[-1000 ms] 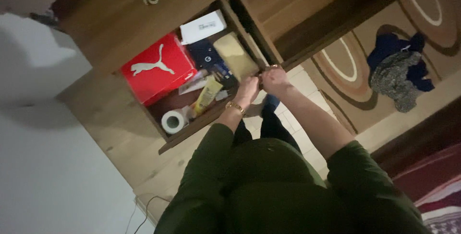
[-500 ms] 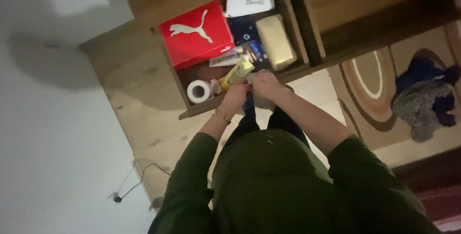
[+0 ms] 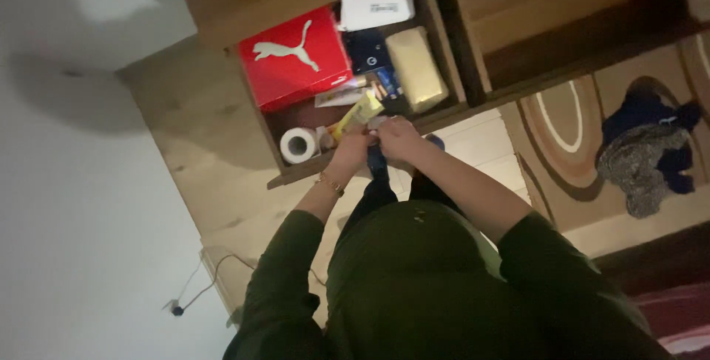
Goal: The person wipes a wooden shelf surface with a white tissue, moving items aside and returning them. They repeatedly wipe different sections of the shelf while handling small objects such as a black case and a white ball.
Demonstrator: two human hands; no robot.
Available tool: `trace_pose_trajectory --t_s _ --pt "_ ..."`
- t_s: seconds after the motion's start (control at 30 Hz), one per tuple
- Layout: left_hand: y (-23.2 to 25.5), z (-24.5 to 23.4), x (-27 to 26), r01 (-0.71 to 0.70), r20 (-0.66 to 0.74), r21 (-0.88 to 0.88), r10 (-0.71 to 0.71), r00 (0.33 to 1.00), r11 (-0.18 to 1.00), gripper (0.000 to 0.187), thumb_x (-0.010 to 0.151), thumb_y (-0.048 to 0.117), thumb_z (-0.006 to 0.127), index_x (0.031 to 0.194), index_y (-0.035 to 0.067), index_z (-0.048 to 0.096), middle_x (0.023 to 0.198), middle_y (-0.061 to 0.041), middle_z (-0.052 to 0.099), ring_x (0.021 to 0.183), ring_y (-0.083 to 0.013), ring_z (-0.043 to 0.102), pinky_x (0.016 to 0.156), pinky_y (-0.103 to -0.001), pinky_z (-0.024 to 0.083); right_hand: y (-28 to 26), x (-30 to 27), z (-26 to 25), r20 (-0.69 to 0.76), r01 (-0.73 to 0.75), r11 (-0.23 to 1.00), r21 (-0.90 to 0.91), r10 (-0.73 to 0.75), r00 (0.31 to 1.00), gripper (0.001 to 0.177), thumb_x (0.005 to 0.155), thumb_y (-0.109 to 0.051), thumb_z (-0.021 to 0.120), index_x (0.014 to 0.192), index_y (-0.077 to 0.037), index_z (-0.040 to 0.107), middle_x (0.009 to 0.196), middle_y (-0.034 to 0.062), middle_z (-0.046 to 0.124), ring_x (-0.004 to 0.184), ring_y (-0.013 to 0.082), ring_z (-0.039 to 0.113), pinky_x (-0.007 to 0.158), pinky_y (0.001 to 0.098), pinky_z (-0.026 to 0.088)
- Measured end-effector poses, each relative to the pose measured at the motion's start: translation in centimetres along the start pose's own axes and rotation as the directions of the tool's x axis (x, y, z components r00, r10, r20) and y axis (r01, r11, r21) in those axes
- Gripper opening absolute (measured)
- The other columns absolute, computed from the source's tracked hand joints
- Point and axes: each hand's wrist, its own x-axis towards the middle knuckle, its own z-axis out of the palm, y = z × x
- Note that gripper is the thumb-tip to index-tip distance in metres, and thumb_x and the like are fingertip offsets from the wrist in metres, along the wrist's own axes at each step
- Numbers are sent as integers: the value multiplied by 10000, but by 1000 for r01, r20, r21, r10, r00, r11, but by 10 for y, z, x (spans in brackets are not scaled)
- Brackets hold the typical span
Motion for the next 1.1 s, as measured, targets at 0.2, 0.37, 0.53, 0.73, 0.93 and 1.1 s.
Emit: trace_pose_trajectory --t_s 0.2,0.37,0.53,0.73,0.93,1.1 --pt "56 3 40 -105 88 161 91 992 981 438 1035 7 430 1436 73 593 1275 -207 705 1048 -405 714 775 -527 630 76 -17 -14 8 75 924 -374 -77 997 274 835 -231 608 598 -126 518 523 65 494 530 286 571 445 380 444" --pt "88 34 90 -148 74 218 135 988 965 338 1024 52 454 1262 -9 686 1260 -314 656 948 -477 685 784 -588 600 114 -37 -43 -61 21 900 -435 -53 997 229 760 -204 580 551 -112 595 451 97 521 504 354 619 466 453 483" --pt "144 35 114 -222 13 272 227 974 936 270 913 24 516 927 -18 782 871 -218 745 808 -364 741 664 -419 587 152 -56 -82 -229 90 859 -505 -234 945 194 751 -207 572 597 -102 626 483 104 552 506 327 625 488 440 500" --pt "172 82 169 -218 -56 378 258 965 900 251 968 77 544 995 44 792 1039 -127 725 896 -273 737 699 -323 604 183 -73 -135 -344 84 817 -571 -331 879 130 709 -203 584 590 -151 589 483 64 523 513 302 610 497 433 487" --pt "196 53 164 -269 -83 397 327 941 877 231 984 143 579 1150 58 717 1195 -107 628 1074 -273 639 839 -336 584 182 -66 -188 -485 195 867 -458 -427 763 146 813 -204 596 724 -109 663 598 61 554 564 280 606 507 406 498" --pt "163 124 224 -172 -96 555 268 959 814 242 1046 167 501 1195 78 671 1281 -124 637 1204 -258 564 1028 -270 451 179 -58 -197 -239 -128 924 -359 42 970 219 853 -266 567 699 -149 670 708 48 663 793 271 709 669 384 569"
